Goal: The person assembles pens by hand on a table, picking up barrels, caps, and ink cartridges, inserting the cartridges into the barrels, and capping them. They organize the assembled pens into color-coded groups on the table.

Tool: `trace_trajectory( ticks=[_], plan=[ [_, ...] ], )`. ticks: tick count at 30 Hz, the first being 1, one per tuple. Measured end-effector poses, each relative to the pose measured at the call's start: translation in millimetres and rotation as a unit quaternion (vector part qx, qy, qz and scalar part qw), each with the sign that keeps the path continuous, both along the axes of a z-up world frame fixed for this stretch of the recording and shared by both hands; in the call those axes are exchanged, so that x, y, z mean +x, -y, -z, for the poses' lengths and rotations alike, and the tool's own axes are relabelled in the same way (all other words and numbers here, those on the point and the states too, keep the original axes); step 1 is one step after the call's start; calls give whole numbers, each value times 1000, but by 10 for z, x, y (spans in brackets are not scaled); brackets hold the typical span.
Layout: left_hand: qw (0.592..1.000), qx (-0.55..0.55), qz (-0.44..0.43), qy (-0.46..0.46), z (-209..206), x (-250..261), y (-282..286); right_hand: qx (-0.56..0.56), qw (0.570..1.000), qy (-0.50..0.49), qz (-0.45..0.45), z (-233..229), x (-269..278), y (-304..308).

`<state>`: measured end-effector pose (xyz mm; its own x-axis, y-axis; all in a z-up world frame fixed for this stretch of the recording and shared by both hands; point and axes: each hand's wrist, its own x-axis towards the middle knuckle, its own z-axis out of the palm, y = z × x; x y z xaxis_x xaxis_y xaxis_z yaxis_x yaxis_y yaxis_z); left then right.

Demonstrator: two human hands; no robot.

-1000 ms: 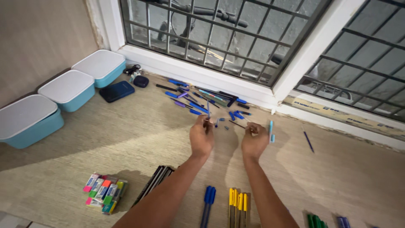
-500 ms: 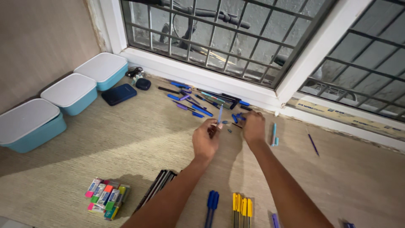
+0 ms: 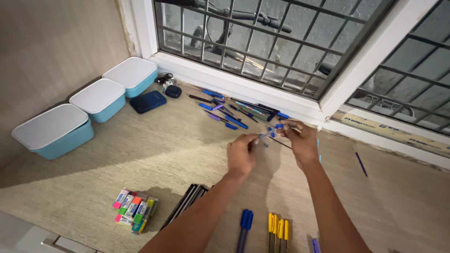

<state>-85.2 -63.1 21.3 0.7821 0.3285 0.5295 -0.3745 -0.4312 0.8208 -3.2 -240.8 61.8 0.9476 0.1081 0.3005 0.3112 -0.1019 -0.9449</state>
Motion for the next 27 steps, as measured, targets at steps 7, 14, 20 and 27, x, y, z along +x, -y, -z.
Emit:
trace_trajectory(
  ticks=[7,14,20,27],
  plan=[
    [999,28,-7,-16,-13,16,9,-53,999,-11,-6,-145,-148,31],
    [997,41,-3,-72,-32,6,22,-150,987,-33,36,-291,-298,-65],
    [995,20,17,-98,-46,5,14,-177,983,1,54,-307,-317,-50],
    [995,49,12,-89,-25,-5,12,-335,940,51,48,-247,-346,-124]
  ],
)
